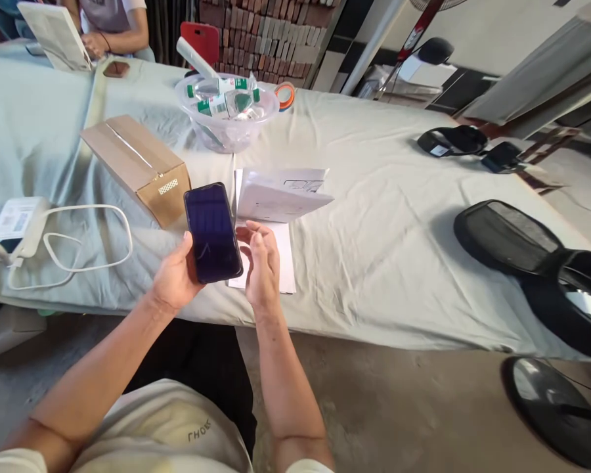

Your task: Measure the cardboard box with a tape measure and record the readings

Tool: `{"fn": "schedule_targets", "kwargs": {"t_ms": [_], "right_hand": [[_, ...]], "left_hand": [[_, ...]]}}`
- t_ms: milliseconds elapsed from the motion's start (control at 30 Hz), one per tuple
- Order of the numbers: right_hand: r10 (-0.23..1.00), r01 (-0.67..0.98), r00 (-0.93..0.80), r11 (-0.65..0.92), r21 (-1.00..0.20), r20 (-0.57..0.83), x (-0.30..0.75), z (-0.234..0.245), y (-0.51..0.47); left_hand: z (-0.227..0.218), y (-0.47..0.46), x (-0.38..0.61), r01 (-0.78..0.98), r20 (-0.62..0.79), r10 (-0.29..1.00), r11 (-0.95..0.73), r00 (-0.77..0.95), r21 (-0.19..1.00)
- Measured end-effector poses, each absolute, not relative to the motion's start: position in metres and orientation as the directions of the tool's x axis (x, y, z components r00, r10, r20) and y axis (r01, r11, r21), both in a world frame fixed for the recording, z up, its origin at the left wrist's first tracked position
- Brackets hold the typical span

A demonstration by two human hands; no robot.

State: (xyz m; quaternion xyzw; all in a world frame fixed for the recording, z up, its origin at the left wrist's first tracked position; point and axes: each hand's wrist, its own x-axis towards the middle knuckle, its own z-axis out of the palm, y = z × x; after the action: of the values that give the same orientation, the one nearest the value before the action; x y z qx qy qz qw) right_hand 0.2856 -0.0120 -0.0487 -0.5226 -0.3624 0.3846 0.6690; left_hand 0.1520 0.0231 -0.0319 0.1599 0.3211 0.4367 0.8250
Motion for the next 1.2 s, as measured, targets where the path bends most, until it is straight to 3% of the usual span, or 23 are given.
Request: {"fn": "schedule_targets", "kwargs": {"t_ms": [133,400,767,967,1200], "right_hand": [[0.936,-0.357,0.338,0.034,-0.934,-0.095,0.277,-0.053,-0.003],[0.964,-0.569,0.154,-0.094,-0.817,-0.218,0.262,-0.069,-0.009],[0.957,-0.602,0.178,-0.080,-0.795,-0.231,0.251,-0.073,-0.014],[0.951,-0.718,0.136,-0.098,-0.689,-0.277,0.247,-0.072,-0.011],[0.952,-0.653,0.166,-0.088,-0.752,-0.256,0.245,-0.075,-0.010]], "left_hand": [[-0.036,0.017,0.147,-0.591,-0.379,0.816,0.577,0.435,0.564],[-0.039,0.015,0.142,-0.580,-0.403,0.798,0.602,0.447,0.549],[-0.044,0.014,0.136,-0.575,-0.398,0.818,0.575,0.415,0.581],[-0.053,0.017,0.131,-0.613,-0.351,0.842,0.539,0.410,0.578],[-0.062,0.022,0.125,-0.620,-0.315,0.852,0.521,0.419,0.586]]}}
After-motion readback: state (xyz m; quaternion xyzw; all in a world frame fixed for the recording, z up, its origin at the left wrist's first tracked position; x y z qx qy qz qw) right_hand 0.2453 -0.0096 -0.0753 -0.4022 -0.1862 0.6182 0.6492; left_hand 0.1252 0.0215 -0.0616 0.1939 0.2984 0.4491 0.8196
